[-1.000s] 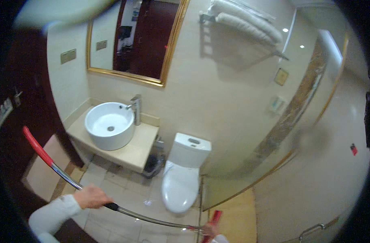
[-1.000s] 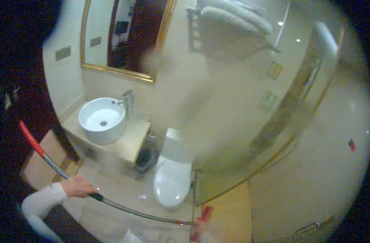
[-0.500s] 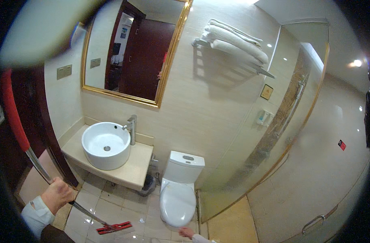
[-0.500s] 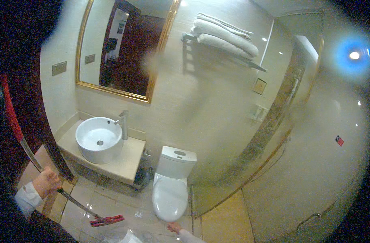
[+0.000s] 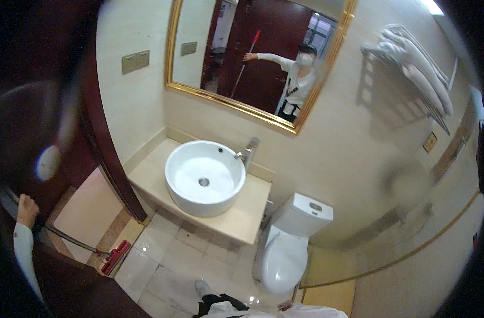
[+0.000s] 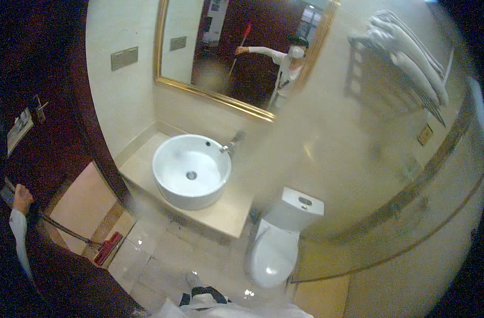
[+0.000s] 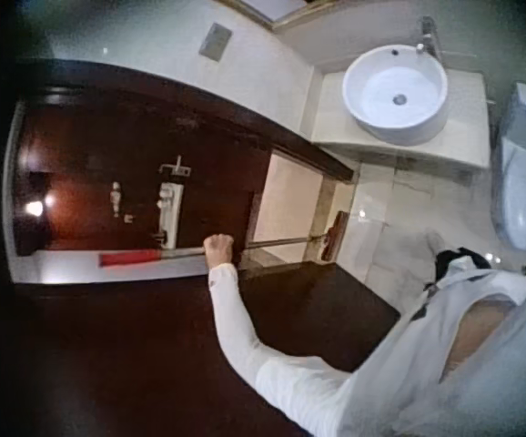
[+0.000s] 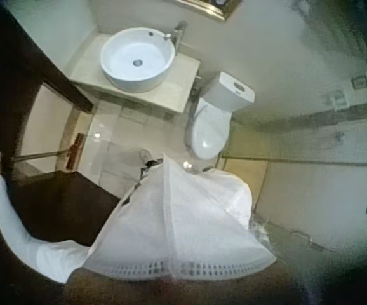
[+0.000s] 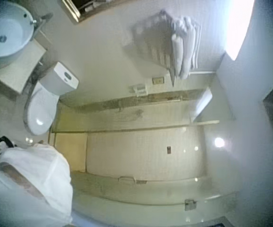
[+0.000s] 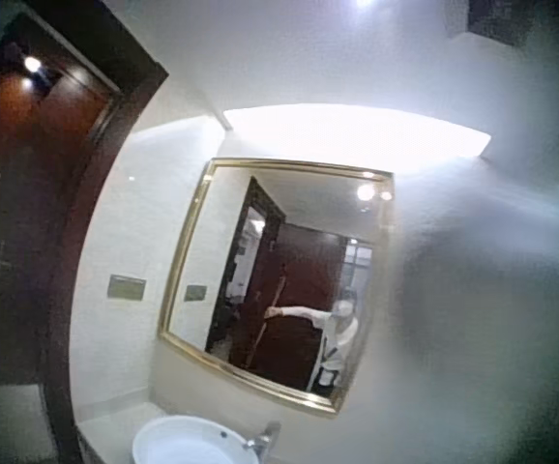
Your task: The person cleans a bathroom by first mopping the tiled floor with a red squeegee. They then use a handheld shower head to rinse the floor and the toilet bowl, followed by flushing the toilet. Finally, they mop the floor again to remove excess water.
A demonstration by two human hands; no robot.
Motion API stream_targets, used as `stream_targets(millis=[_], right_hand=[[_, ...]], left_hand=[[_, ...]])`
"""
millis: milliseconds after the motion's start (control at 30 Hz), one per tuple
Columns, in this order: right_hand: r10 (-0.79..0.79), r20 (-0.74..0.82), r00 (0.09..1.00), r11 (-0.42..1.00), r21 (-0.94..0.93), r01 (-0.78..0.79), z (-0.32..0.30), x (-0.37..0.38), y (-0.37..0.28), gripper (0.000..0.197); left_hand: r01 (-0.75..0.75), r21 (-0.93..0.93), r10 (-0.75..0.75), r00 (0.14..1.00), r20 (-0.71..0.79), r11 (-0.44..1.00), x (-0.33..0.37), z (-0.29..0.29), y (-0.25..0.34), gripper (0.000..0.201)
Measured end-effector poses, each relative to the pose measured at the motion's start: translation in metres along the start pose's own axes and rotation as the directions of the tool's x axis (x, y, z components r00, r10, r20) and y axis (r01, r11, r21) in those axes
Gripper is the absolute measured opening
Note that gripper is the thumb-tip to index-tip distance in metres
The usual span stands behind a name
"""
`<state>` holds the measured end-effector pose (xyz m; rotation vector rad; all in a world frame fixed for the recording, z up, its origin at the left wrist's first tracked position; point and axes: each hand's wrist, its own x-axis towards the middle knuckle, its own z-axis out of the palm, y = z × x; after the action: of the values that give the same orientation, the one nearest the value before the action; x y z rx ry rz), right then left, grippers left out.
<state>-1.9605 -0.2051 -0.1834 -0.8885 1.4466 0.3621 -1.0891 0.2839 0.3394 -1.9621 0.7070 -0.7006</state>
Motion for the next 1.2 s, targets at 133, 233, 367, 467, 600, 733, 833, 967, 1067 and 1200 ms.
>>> stream_targets(millis=[133,233,367,467,600,733,833,967,1067,1200], right_hand=[[-0.31,0.636,0.707,0.904,-0.035,0.427,0.099,0.058,-0.161,0.027],[-0.37,0.716,0.592,0.678,-0.227,0.699,0.201,0.045,-0.302,0.029],[-0.373,0.696,0.614,0.587,-0.335,0.737,0.325,-0.003,-0.448,0.024],[-0.41,0.76,0.504,0.67,-0.124,0.732,0.378,-0.007,-0.482,0.032],[-0.214,0.575,0.789,0.877,-0.242,0.415,0.413,0.016,-0.459,0.031],[0.021,0.407,0.913,0.885,-0.433,0.173,0.436,0.021,-0.423,0.037],[0.024,0.439,0.898,0.88,-0.436,0.189,0.453,0.006,-0.406,0.036],[-0.273,0.745,0.608,0.241,-0.559,0.793,0.483,0.001,-0.424,0.021],[-0.283,0.578,0.765,0.287,-0.71,0.643,0.544,0.025,-0.493,0.028],[-0.431,0.714,0.552,-0.13,-0.654,0.745,0.7,0.033,-0.612,0.038]], left_hand=[[0.002,-0.167,-0.005,1.0,-0.019,0.986,0.026,0.052,-0.037,0.015],[-0.055,-0.14,0.058,0.998,0.019,0.989,0.047,0.099,-0.053,0.01],[-0.133,-0.114,0.13,0.991,-0.027,0.985,0.064,0.175,-0.073,0.007],[-0.221,-0.031,0.215,0.967,-0.139,0.975,0.074,0.245,-0.101,0.009],[-0.272,-0.008,0.258,0.92,-0.297,0.962,0.089,0.32,-0.125,0.015],[-0.106,-0.189,0.183,0.868,0.461,0.976,0.144,0.344,-0.113,0.018],[-0.183,-0.17,0.213,0.959,0.185,0.968,0.172,0.352,-0.115,0.01],[-0.269,-0.177,0.29,0.951,0.106,0.947,0.215,0.387,-0.107,0.007],[-0.255,-0.109,0.267,0.958,0.106,0.961,0.247,0.428,-0.098,0.006],[-0.222,-0.053,0.226,0.971,0.078,0.974,0.284,0.477,-0.103,0.007]])
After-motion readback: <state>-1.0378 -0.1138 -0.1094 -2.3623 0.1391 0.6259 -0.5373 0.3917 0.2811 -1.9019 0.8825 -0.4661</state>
